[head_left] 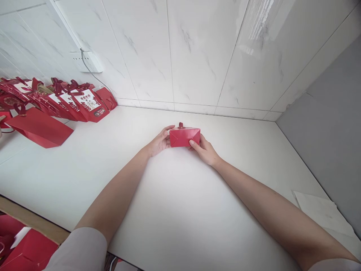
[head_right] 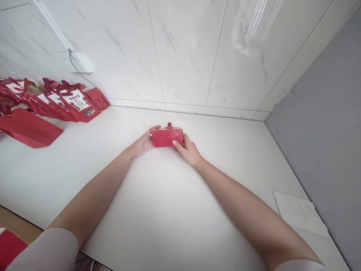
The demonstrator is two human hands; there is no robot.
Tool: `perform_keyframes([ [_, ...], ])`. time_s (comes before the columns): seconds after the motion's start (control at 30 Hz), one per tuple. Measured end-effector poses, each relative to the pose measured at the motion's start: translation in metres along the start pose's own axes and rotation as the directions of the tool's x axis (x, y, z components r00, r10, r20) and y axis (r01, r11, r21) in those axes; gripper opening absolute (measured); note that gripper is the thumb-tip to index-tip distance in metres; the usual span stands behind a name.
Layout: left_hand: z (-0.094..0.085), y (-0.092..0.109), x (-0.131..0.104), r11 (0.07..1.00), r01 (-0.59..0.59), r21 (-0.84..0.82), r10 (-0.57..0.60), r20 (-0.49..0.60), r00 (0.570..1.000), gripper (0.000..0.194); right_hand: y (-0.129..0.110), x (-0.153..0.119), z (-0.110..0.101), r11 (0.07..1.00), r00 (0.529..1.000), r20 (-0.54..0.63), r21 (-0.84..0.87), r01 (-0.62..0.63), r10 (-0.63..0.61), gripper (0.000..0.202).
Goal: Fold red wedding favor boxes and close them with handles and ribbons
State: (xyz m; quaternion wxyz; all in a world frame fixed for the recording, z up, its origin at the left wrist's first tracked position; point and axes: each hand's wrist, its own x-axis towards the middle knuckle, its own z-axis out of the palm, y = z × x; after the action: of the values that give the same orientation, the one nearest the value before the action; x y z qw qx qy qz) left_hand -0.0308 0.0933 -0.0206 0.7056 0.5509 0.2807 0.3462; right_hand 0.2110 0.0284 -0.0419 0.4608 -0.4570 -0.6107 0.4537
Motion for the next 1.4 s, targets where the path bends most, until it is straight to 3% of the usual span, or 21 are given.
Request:
perform_keyframes([
  [0.4, 0.014, 0.009, -0.001, 0.997, 0.052, 0.052, -0.046, -0.102, 0.994, 0.042, -0.005, -0.002, -0.001, 0.999, 0.999, 0.032, -0.023, 0.026, -0.025, 0.051],
  [0.8, 0.015, 0.007, -0.001, 0.971, 0.103, 0.213, -0.081, -0.109, 0.991, 0.065, 0.002, 0.001, -0.003, 0.998, 0.999, -0.006, -0.054, 0.04, -0.04, 0.05],
  [0.93, 0.016, 0.0, 0.0, 0.973, 0.097, 0.21, -0.066, -0.152, 0.986, 0.097, 0.0, -0.001, -0.004, 0.965, 0.975, -0.073, -0.176, 0.193, -0.209, 0.051],
  [1.07, 0.014, -0.009, 0.005, 0.964, -0.064, 0.259, 0.113, -0.18, 0.977, 0.106, -0.004, -0.006, 0.0, 0.859, 0.889, -0.1, -0.324, 0.396, -0.448, 0.045],
  [1.2, 0.013, -0.013, 0.008, 0.915, -0.229, 0.331, 0.252, -0.027, 0.967, 0.088, -0.007, -0.011, 0.004, 0.751, 0.83, -0.012, -0.432, 0.499, -0.558, 0.039],
  [1.3, 0.013, -0.015, 0.009, 0.896, -0.312, 0.316, 0.289, 0.12, 0.95, 0.094, -0.009, -0.013, 0.005, 0.736, 0.845, 0.052, -0.466, 0.492, -0.532, 0.046],
  [1.4, 0.015, -0.016, 0.01, 0.891, -0.346, 0.295, 0.308, 0.168, 0.936, 0.1, -0.009, -0.013, 0.004, 0.75, 0.868, 0.093, -0.466, 0.47, -0.487, 0.05],
])
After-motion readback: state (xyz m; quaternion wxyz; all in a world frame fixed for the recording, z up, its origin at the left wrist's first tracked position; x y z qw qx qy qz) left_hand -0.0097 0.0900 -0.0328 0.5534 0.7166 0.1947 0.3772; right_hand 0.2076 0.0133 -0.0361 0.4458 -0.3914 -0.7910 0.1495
